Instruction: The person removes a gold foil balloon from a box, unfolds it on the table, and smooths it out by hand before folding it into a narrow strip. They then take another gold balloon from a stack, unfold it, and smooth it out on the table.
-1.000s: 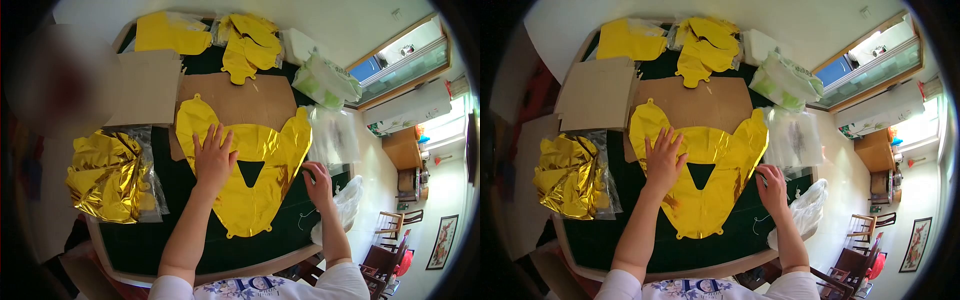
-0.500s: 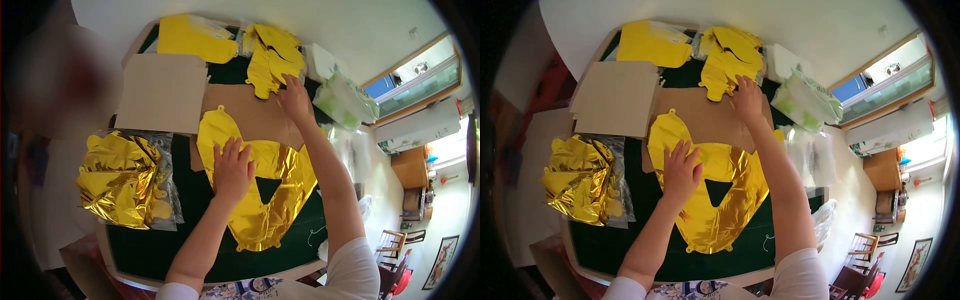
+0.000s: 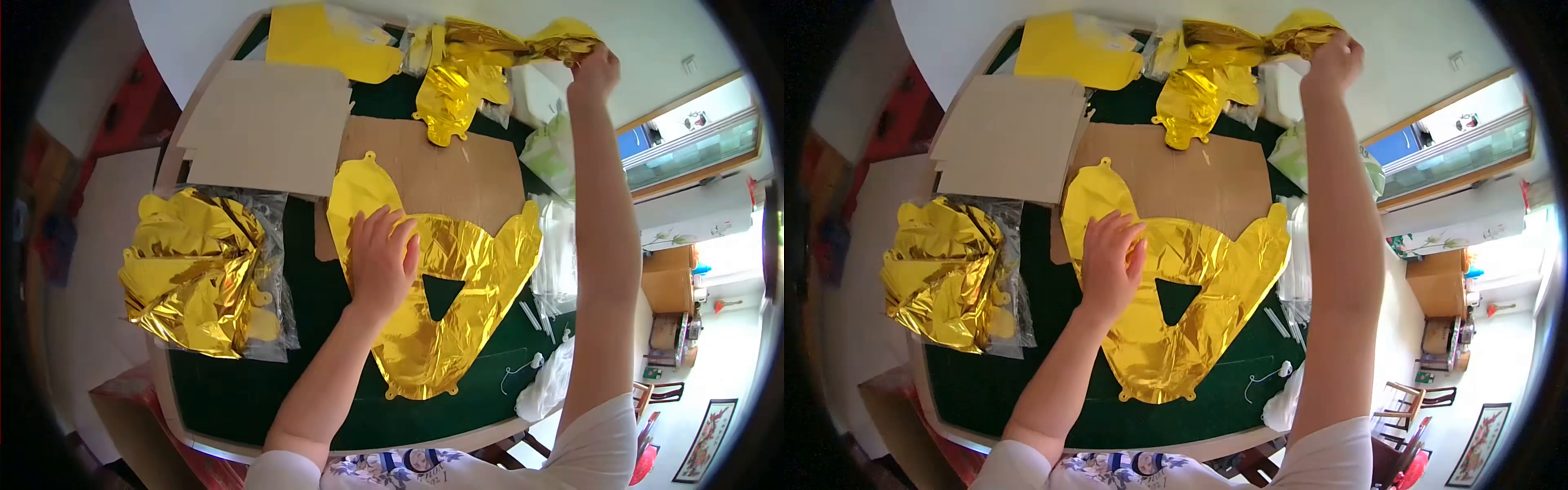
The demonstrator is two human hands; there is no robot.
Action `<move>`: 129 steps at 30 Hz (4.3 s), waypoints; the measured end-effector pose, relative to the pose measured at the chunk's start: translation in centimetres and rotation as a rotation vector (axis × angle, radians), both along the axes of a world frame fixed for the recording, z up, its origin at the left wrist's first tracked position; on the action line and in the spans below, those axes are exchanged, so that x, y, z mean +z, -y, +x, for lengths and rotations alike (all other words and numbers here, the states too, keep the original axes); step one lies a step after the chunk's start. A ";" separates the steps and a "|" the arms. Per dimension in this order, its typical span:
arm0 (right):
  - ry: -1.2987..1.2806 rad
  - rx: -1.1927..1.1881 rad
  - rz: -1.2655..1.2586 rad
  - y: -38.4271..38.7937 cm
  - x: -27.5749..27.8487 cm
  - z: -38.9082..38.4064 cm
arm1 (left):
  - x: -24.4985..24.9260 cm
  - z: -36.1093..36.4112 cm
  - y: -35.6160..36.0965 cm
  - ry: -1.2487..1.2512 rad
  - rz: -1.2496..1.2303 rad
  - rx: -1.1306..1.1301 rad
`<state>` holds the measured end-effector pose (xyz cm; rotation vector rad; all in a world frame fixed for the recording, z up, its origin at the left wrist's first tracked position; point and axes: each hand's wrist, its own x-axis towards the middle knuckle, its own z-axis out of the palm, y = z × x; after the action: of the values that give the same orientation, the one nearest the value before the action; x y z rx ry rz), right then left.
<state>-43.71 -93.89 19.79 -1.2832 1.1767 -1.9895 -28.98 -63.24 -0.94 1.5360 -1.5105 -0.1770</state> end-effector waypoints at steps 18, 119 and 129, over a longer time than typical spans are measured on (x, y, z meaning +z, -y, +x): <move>-1.048 1.628 0.660 -20.2 -1.9 1.3 | 1.0 1.5 0.9 -1.777 0.413 -0.434; 0.177 0.927 0.210 -34.9 -4.7 -8.9 | 19.4 5.1 -9.5 -1.331 0.010 -0.932; -0.182 0.548 0.756 -38.7 -18.9 -10.4 | 1.8 1.2 -12.0 -1.221 0.579 -0.521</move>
<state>-54.15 -55.18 0.87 -1.2011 1.2961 -0.9139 -27.75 -51.23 0.83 0.9784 -0.7914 -1.6344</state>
